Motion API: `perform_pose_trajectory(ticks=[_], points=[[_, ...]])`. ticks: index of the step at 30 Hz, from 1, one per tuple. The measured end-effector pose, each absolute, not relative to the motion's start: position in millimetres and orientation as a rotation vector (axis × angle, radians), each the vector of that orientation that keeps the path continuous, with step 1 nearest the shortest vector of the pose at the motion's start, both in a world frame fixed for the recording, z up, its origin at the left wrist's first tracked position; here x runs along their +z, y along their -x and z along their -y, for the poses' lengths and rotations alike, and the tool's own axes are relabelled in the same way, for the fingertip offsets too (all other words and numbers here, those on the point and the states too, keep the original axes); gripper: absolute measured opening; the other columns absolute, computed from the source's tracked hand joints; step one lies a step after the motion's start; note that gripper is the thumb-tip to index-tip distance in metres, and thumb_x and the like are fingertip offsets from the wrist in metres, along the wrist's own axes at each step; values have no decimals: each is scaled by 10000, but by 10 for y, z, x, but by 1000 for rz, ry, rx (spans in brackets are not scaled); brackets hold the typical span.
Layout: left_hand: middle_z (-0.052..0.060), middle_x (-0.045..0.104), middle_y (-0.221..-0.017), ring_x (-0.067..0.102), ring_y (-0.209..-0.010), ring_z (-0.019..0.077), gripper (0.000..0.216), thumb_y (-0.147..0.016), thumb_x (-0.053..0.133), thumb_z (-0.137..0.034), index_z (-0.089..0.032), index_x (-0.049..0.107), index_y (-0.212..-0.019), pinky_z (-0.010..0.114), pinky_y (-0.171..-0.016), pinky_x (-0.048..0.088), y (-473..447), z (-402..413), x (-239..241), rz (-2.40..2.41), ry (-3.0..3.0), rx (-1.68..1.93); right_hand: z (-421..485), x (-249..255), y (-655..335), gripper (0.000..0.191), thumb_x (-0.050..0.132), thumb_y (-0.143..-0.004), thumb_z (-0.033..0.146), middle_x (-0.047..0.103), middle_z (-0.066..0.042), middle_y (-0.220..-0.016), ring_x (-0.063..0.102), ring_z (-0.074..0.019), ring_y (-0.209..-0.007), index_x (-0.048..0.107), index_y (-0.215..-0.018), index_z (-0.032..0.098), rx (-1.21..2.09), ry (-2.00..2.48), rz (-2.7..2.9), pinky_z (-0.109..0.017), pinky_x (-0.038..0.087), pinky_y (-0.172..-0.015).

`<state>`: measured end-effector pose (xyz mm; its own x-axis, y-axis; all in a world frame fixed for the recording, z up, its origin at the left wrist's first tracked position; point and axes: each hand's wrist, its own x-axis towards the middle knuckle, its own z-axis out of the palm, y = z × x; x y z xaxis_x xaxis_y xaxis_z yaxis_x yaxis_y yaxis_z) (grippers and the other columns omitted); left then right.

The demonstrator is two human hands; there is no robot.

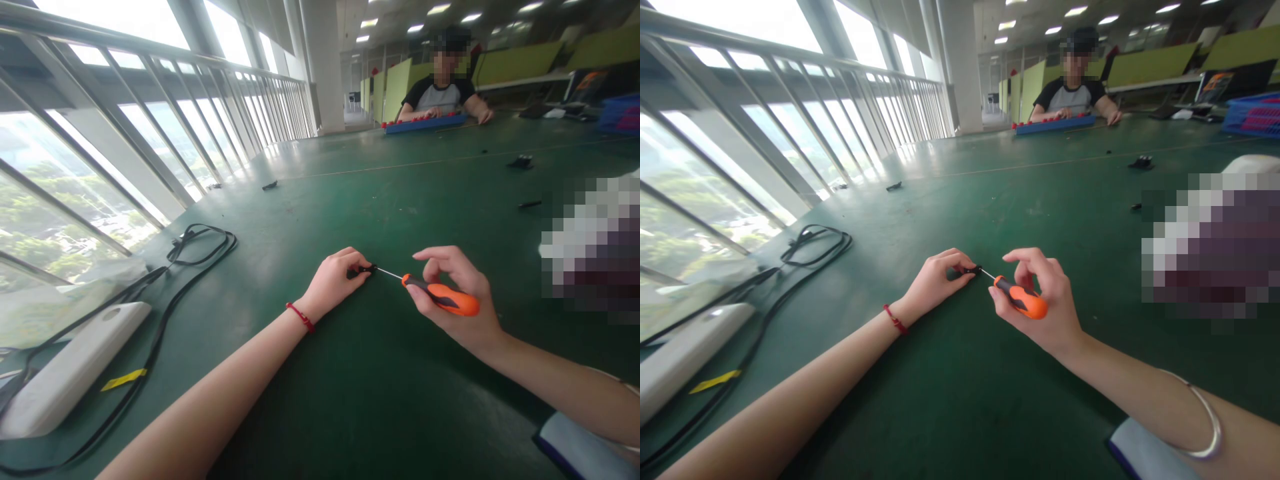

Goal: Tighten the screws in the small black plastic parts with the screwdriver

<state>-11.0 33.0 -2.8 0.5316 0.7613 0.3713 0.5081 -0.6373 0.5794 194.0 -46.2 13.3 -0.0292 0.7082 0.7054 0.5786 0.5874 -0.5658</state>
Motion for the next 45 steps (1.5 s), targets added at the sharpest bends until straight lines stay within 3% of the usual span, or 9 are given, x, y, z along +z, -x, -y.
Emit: perform_pose_trajectory(ticks=[3,9,15,20,25,30,36,41,45], points=[[36,647,-924,613,-785,136,74,-824,601,-181,-168,664,-862,261,-728,511,111,-330,-24,-1043,-2379,859,471,136,-1937,38,630,-814,248,576,29,-602,566,-157,-598,621,-851,254,126,1103,1755,-326,481,-627],[35,644,-918,613,-786,139,81,-823,601,-177,-170,665,-871,261,-718,509,110,-322,-25,-1050,-2391,847,442,103,-1957,434,652,-746,157,564,17,-758,582,-159,-674,532,-1154,245,188,1001,1652,-330,518,-683],[31,646,-922,615,-785,133,78,-818,604,-167,-172,667,-864,257,-728,511,106,-327,-31,-1046,-2383,861,472,101,-1950,87,647,-799,213,587,32,-627,590,-154,-613,607,-863,256,138,1104,1713,-310,479,-623],[29,645,-913,612,-782,132,81,-814,606,-161,-172,670,-863,255,-723,510,109,-333,-32,-1046,-2379,860,449,94,-1954,392,679,-733,172,577,15,-759,595,-163,-685,538,-1092,244,191,1022,1646,-326,511,-685],[30,652,-917,615,-781,132,74,-816,609,-169,-171,669,-859,259,-728,511,108,-327,-25,-1052,-2369,865,459,104,-1956,71,647,-806,246,576,39,-597,595,-163,-614,593,-851,259,156,1104,1731,-323,486,-650],[29,651,-903,609,-765,130,70,-815,610,-168,-170,668,-853,257,-713,507,108,-327,-24,-1058,-2369,865,441,91,-1955,400,683,-728,181,593,10,-776,604,-174,-708,535,-1095,247,153,1030,1628,-334,513,-699],[34,656,-913,615,-773,134,79,-821,608,-185,-172,674,-861,261,-719,512,104,-329,-29,-1055,-2370,867,442,84,-1954,53,659,-809,260,547,38,-559,570,-168,-635,612,-834,260,115,1107,1709,-318,465,-646],[32,655,-901,609,-761,134,82,-809,610,-171,-172,674,-859,259,-707,510,105,-333,-21,-1058,-2371,865,420,71,-1958,394,705,-731,204,601,8,-782,597,-180,-725,541,-1087,243,159,1060,1617,-354,493,-725],[32,655,-906,612,-766,132,85,-816,605,-176,-172,675,-862,258,-716,511,106,-328,-20,-1060,-2361,865,435,94,-1958,151,671,-788,244,502,67,-534,546,-156,-579,584,-910,258,157,1106,1708,-344,465,-685]])
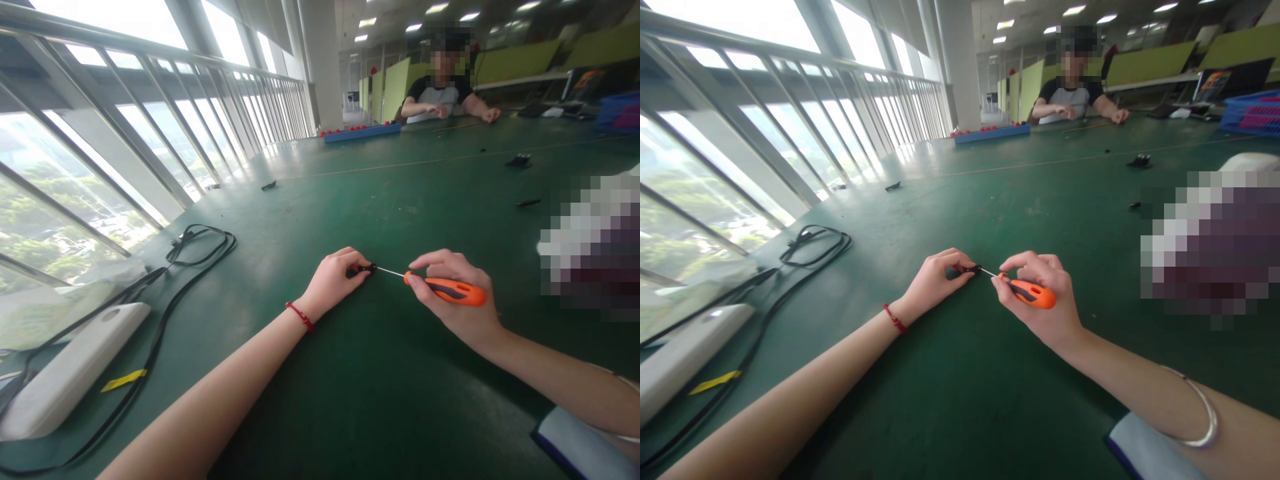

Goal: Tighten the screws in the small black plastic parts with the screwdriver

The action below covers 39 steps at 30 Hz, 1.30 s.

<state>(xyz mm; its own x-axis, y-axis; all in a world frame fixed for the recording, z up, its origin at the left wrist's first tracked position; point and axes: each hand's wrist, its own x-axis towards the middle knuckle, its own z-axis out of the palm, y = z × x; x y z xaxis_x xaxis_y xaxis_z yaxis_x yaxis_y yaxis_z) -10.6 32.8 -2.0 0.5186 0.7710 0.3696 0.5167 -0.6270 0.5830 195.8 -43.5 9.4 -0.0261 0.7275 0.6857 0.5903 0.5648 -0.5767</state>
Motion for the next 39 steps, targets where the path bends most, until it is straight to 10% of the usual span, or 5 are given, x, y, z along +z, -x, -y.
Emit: perform_pose_trajectory(ticks=[17,23,28,34,39], points=[[35,658,-907,613,-767,137,88,-815,599,-179,-175,672,-864,264,-710,512,107,-321,-11,-1054,-2380,861,438,112,-1945,344,684,-744,225,595,18,-754,607,-161,-662,542,-1056,255,192,1027,1618,-321,523,-665],[33,662,-907,618,-773,135,79,-819,603,-178,-171,671,-858,258,-718,514,103,-321,-17,-1062,-2378,863,460,118,-1957,61,654,-803,264,607,30,-626,599,-158,-607,596,-823,259,163,1118,1710,-318,479,-633],[36,664,-917,621,-784,138,81,-822,603,-177,-169,669,-866,258,-719,511,102,-316,-13,-1054,-2387,856,444,108,-1949,370,678,-737,187,574,23,-730,587,-162,-650,533,-1073,249,200,1037,1621,-325,508,-667],[34,665,-916,624,-782,139,86,-826,596,-186,-176,669,-871,261,-720,513,108,-312,-21,-1053,-2379,861,454,105,-1942,90,656,-794,245,565,41,-587,593,-164,-607,588,-851,261,149,1116,1702,-325,483,-647],[33,663,-906,624,-781,139,86,-817,600,-177,-175,668,-870,260,-713,513,108,-318,-21,-1050,-2389,863,435,99,-1941,391,701,-723,211,573,23,-747,597,-164,-668,525,-1070,248,190,1032,1600,-321,511,-662]])
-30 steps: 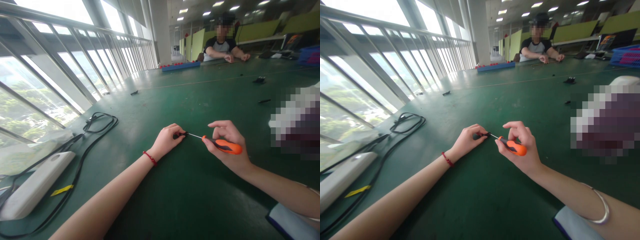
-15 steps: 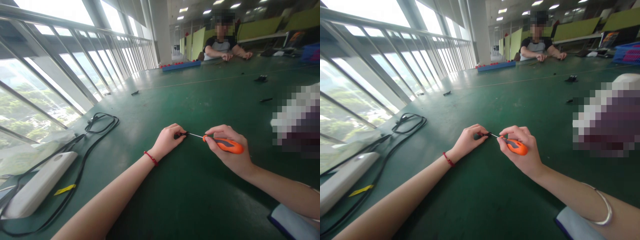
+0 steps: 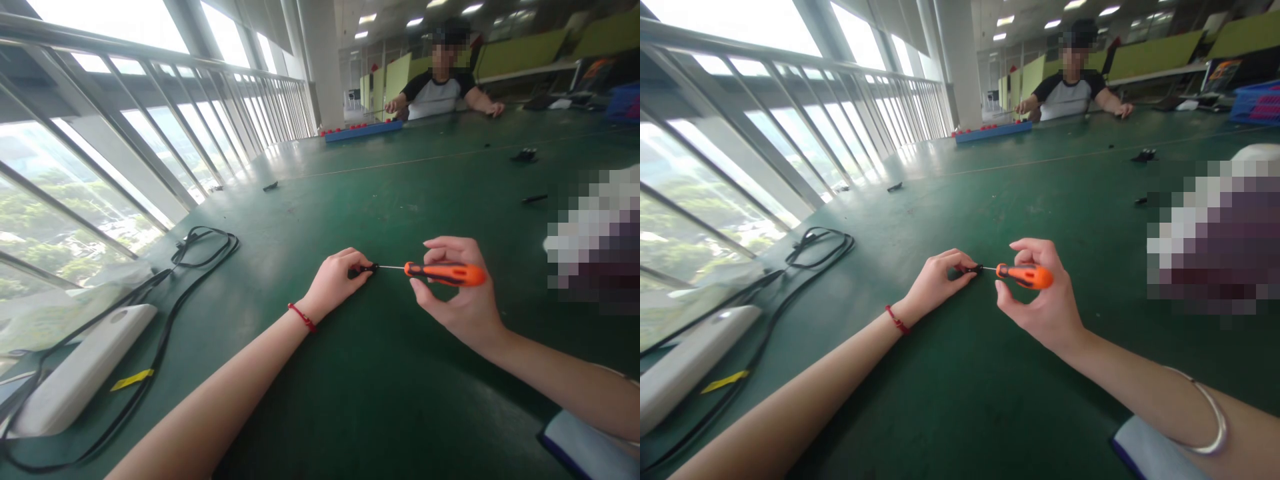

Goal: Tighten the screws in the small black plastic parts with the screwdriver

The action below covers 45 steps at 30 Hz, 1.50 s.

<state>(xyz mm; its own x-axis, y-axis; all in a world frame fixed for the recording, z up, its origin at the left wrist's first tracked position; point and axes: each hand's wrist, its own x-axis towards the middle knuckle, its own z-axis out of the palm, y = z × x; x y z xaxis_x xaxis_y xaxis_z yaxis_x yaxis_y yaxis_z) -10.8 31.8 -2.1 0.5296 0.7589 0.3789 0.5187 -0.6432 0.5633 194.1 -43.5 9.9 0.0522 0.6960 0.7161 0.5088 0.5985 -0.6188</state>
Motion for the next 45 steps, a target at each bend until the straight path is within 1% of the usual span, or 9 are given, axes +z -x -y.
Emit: perform_pose_trajectory(ticks=[5,10,15,19,25,29,34,39,45], points=[[37,666,-918,629,-786,144,92,-823,593,-195,-179,669,-874,267,-721,518,108,-318,-16,-1050,-2383,866,446,113,-1939,102,646,-806,237,526,63,-548,561,-145,-549,573,-874,259,176,1103,1704,-320,474,-643],[35,666,-923,622,-788,140,92,-826,593,-188,-178,668,-878,263,-716,511,112,-316,-25,-1044,-2399,863,442,102,-1944,382,680,-743,213,554,42,-695,586,-167,-641,516,-1085,256,176,1024,1633,-344,493,-691],[32,665,-913,626,-783,137,87,-826,594,-184,-179,668,-872,260,-713,514,109,-315,-25,-1041,-2386,863,447,101,-1949,94,644,-804,251,534,43,-562,583,-168,-606,578,-868,265,178,1113,1681,-324,474,-633],[34,666,-914,628,-785,142,87,-821,594,-180,-180,667,-869,263,-711,513,105,-312,-14,-1048,-2389,859,443,99,-1939,356,678,-745,216,583,20,-739,602,-171,-672,530,-1067,260,189,1032,1606,-338,513,-679],[30,664,-912,625,-781,137,80,-823,601,-181,-178,668,-864,258,-715,513,104,-309,-17,-1048,-2378,863,445,105,-1940,93,646,-805,255,571,36,-594,593,-169,-613,583,-873,264,145,1114,1683,-330,490,-642],[32,664,-920,625,-785,137,80,-822,602,-181,-176,667,-868,259,-719,512,107,-314,-22,-1041,-2384,860,440,105,-1945,363,698,-731,221,602,10,-779,611,-170,-672,536,-1055,255,147,1038,1599,-341,519,-695],[33,666,-929,627,-791,141,88,-825,601,-190,-179,670,-878,265,-728,517,110,-318,-22,-1040,-2378,859,454,111,-1946,88,647,-813,264,540,52,-549,571,-157,-570,582,-872,266,163,1121,1696,-322,475,-625],[32,661,-908,621,-782,139,84,-820,603,-180,-175,669,-871,259,-717,511,108,-322,-28,-1038,-2382,858,434,104,-1944,368,686,-750,207,578,24,-732,597,-164,-665,530,-1080,255,167,1036,1634,-324,507,-672],[29,662,-921,620,-786,135,77,-826,605,-191,-174,668,-868,258,-724,508,112,-326,-36,-1037,-2387,859,445,97,-1944,85,649,-814,246,544,56,-554,561,-141,-555,591,-875,251,195,1119,1705,-303,468,-623]])
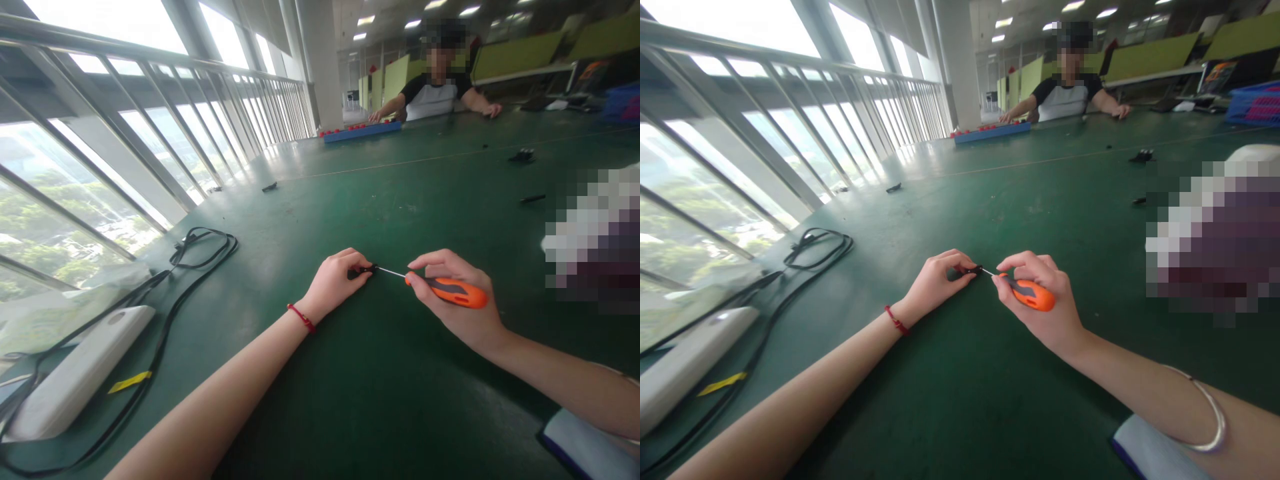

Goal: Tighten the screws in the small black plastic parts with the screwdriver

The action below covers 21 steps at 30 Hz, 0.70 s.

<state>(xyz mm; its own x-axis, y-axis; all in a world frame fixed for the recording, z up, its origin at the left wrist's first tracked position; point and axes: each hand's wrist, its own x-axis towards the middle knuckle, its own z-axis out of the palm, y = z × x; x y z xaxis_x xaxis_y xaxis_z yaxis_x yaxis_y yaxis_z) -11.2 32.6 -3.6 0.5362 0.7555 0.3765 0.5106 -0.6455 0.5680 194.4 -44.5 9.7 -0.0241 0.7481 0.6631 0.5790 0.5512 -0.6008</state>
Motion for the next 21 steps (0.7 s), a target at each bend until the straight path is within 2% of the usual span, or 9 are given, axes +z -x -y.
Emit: perform_pose_trajectory(ticks=[5,10,12,14,16,20,21], points=[[31,660,-919,619,-783,135,74,-819,608,-181,-172,667,-862,256,-717,509,109,-325,-30,-1039,-2395,855,433,87,-1939,368,681,-741,181,587,29,-733,606,-160,-675,535,-1074,239,208,1010,1610,-323,501,-700],[36,657,-909,626,-787,141,86,-819,604,-181,-169,674,-868,267,-743,522,103,-314,-12,-1037,-2387,849,430,93,-1930,67,650,-806,278,570,45,-557,574,-153,-574,596,-816,238,235,1149,1648,-321,459,-639],[39,660,-909,629,-787,144,93,-816,604,-179,-169,676,-873,271,-748,527,102,-309,-5,-1037,-2384,850,431,90,-1919,103,640,-803,239,558,57,-567,566,-146,-570,584,-890,240,279,1130,1627,-314,462,-636],[38,663,-910,629,-783,144,96,-813,607,-178,-169,679,-876,273,-747,530,102,-306,-1,-1040,-2381,850,429,84,-1912,278,658,-760,192,569,46,-679,582,-147,-632,539,-1007,237,295,1075,1576,-316,484,-667],[37,666,-908,629,-781,144,99,-811,608,-175,-169,681,-877,273,-749,531,103,-304,-1,-1041,-2379,853,430,80,-1914,354,680,-727,185,555,36,-738,577,-146,-656,518,-1038,234,286,1050,1544,-315,490,-668],[37,673,-916,634,-784,142,112,-812,602,-167,-170,686,-885,271,-754,534,107,-300,-5,-1041,-2362,860,439,76,-1934,84,664,-784,239,526,49,-581,549,-143,-597,587,-816,241,218,1107,1642,-322,463,-658],[37,676,-922,635,-786,141,114,-814,598,-167,-170,686,-886,270,-756,534,109,-299,-7,-1039,-2357,861,440,75,-1938,67,656,-793,232,544,44,-585,563,-149,-617,592,-810,243,212,1115,1638,-324,465,-664]])
